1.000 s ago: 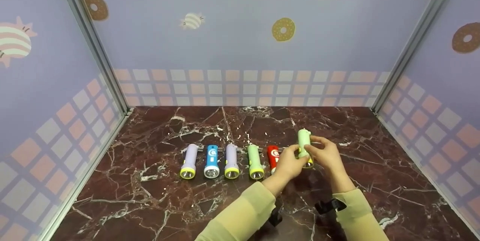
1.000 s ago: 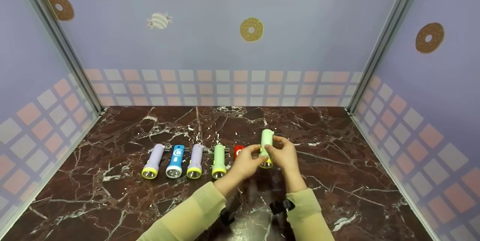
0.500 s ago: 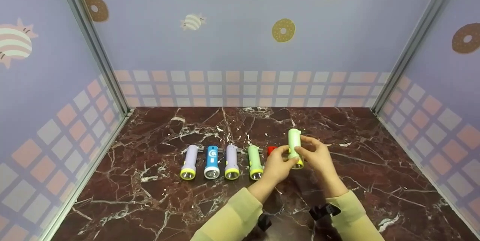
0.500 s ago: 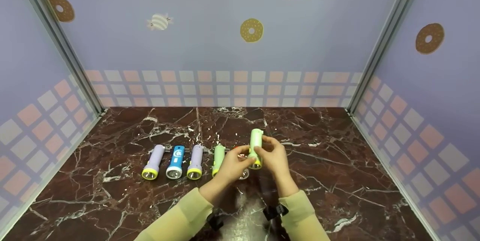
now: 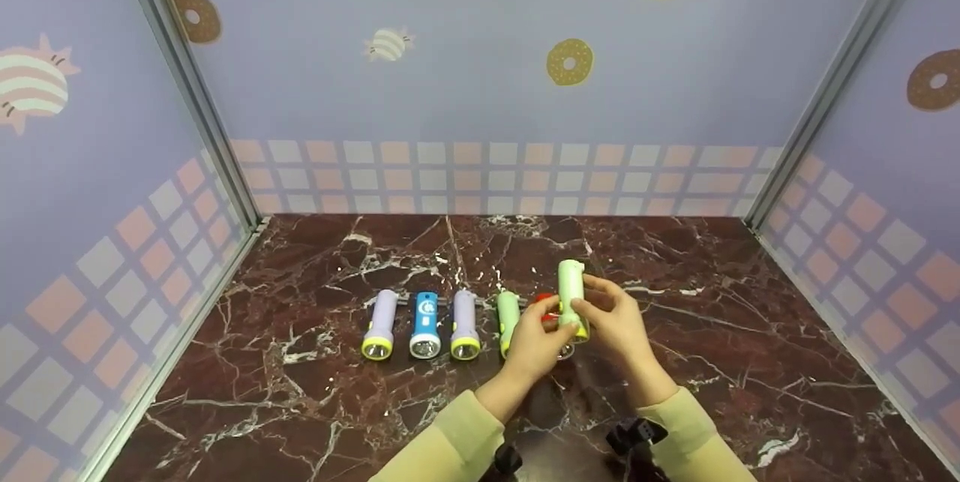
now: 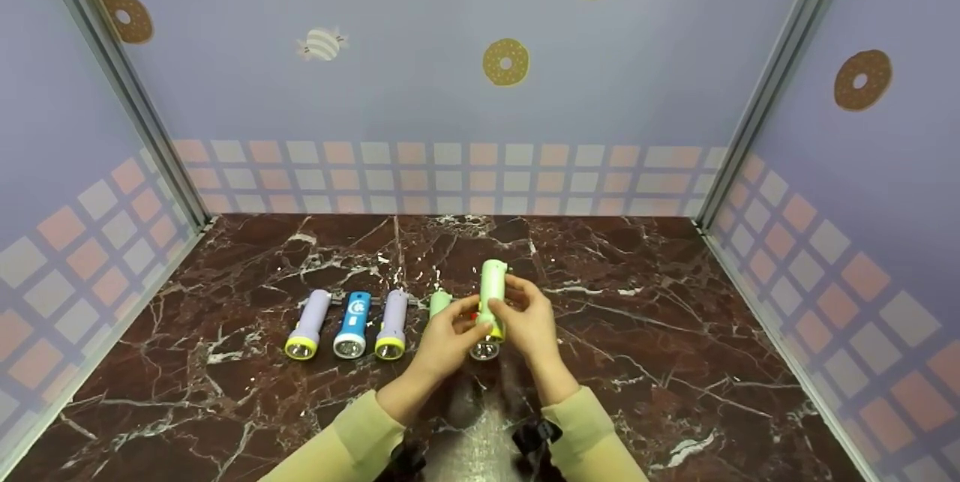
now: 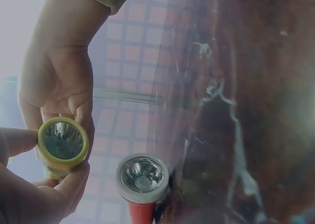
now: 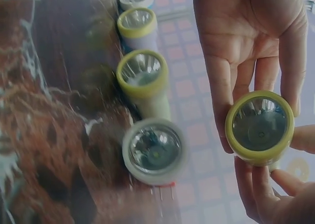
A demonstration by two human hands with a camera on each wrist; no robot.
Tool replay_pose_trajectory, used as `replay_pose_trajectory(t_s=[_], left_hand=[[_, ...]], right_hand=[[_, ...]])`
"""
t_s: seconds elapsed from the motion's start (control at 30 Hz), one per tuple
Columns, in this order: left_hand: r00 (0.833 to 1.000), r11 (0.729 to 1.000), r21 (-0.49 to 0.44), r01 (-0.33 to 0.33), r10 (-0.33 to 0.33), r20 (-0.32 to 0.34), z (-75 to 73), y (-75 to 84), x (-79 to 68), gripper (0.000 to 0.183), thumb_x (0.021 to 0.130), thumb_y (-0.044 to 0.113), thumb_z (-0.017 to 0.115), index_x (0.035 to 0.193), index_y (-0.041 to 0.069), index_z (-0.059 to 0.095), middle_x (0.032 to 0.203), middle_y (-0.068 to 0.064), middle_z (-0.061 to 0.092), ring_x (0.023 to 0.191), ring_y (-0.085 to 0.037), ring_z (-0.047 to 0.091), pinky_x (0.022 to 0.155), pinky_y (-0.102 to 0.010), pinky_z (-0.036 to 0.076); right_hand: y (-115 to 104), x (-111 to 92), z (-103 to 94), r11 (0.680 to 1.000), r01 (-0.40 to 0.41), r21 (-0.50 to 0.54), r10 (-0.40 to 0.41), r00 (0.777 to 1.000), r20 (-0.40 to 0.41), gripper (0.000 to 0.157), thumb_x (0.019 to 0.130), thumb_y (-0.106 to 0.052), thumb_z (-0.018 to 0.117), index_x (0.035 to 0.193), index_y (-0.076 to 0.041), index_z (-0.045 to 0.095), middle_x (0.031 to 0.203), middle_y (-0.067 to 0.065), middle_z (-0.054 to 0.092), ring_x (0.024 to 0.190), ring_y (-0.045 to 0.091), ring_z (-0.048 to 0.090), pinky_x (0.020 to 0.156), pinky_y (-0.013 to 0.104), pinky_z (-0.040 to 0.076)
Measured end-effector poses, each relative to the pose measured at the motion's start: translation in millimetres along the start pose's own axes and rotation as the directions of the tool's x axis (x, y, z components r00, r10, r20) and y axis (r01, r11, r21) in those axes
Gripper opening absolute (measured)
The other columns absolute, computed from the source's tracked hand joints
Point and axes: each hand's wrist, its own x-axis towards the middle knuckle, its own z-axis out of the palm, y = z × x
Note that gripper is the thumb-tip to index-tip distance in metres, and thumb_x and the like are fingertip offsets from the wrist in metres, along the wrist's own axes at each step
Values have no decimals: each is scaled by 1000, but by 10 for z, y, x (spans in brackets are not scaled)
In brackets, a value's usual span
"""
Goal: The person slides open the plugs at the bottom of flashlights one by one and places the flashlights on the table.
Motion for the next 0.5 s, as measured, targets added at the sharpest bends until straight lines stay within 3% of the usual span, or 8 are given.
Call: replay_pose_trajectory(t_s=[0.17,0.33,0.5], left_hand=[[1000,999,-35,-2,2,-18,-41,-46,-42,55,88,4,73,137,-14,54,133,-29,58,109,-38,71,86,-32,63],[998,998,-48,-41,39,-47,-61,-93,-76,53,86,2,73,134,-14,56,128,-28,60,106,-39,71,87,-33,63],[997,996,-64,-54,51,-55,-80,-140,-105,55,86,1,73,135,-14,54,126,-28,60,108,-39,70,88,-34,62]], right_hand=[[26,-30,67,999,2,43,-2,1000,0,50,91,-5,72,138,5,59,125,31,68,102,22,70,75,26,59],[48,-42,108,999,12,51,-12,1000,6,51,92,-4,72,139,6,57,126,31,67,109,28,69,84,37,61],[61,-54,141,997,-8,79,6,1000,24,52,91,-3,72,141,3,56,126,29,67,112,30,68,82,32,59]])
